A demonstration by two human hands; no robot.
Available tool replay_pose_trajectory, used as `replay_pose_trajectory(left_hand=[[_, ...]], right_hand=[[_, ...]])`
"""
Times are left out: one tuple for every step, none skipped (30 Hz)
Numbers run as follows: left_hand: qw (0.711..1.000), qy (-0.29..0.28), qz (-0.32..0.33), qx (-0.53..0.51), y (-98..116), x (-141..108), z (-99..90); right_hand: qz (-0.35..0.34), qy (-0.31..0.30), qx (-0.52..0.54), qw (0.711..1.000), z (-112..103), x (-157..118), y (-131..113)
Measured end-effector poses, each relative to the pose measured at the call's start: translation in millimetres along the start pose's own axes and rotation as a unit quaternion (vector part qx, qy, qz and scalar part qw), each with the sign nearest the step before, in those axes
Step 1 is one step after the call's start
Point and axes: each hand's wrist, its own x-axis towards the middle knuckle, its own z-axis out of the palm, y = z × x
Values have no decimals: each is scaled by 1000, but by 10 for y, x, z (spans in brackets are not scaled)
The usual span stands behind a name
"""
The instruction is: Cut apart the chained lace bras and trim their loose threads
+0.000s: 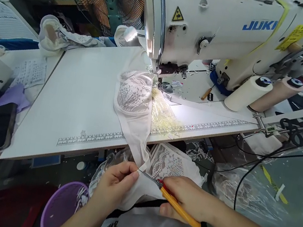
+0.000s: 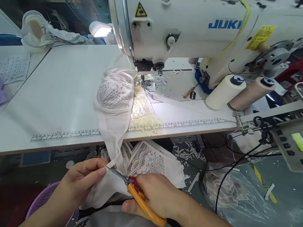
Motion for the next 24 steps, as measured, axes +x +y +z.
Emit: replay_pose_trajectory(left_hand=[[1000, 0, 5, 6, 0, -6, 6], [1000, -1, 6, 10, 1, -11, 10], [1000, -2, 4, 10, 4, -18, 13], [1000, -2, 1, 8, 9, -25, 14], [1000, -1, -2, 4, 15, -32, 14], [1000, 1, -5, 1, 22, -39, 14], [1000, 1, -8, -1, 28, -45, 13], [1000, 1, -9, -3, 34, -49, 12], [1000, 2, -10, -4, 39, -50, 12], [1000, 5, -12, -6, 42, -49, 13], [1000, 8, -12, -7, 46, -45, 15], [1000, 10, -11, -8, 49, -40, 18], [1000, 12, -8, -6, 54, -36, 22], [1000, 12, -5, -4, 60, -34, 26], [1000, 12, -1, 0, 69, -35, 30], [1000, 12, 1, 4, 80, -39, 33], [1000, 10, 3, 9, 94, -48, 37], [1000, 8, 3, 15, 109, -58, 40], [1000, 6, 5, 22, 125, -68, 42], [999, 3, 10, 32, 140, -78, 45], [999, -2, 19, 49, 154, -85, 48], [997, -8, 33, 72, 164, -89, 52], [994, -14, 49, 100, 170, -93, 59], [989, -22, 68, 132, 171, -98, 69]], right_hand=[[-2, 0, 3, 1000, 5, 11, -13], [-1, 0, 5, 1000, 9, 20, -26], [2, 1, 6, 1000, 13, 27, -41], [6, 4, 6, 1000, 15, 32, -57], [11, 6, 5, 1000, 17, 36, -72], [15, 8, 4, 1000, 19, 38, -86], [18, 11, 2, 1000, 21, 40, -99], [22, 14, 0, 1000, 24, 42, -108], [23, 17, -1, 1000, 29, 43, -114], [25, 20, -4, 999, 35, 45, -116], [27, 24, -5, 999, 45, 48, -114], [30, 29, -4, 999, 58, 51, -110], [32, 33, 0, 999, 73, 55, -104], [34, 37, 7, 999, 91, 59, -97], [36, 40, 19, 998, 111, 63, -90], [38, 41, 32, 998, 131, 65, -84], [39, 41, 47, 997, 149, 66, -77], [39, 39, 63, 996, 162, 64, -69], [39, 39, 81, 995, 168, 58, -60], [39, 41, 100, 993, 163, 49, -48], [39, 52, 115, 991, 145, 36, -35], [39, 70, 123, 989, 116, 19, -23], [39, 96, 122, 987, 75, -1, -14], [35, 130, 113, 984, 30, -22, -10]])
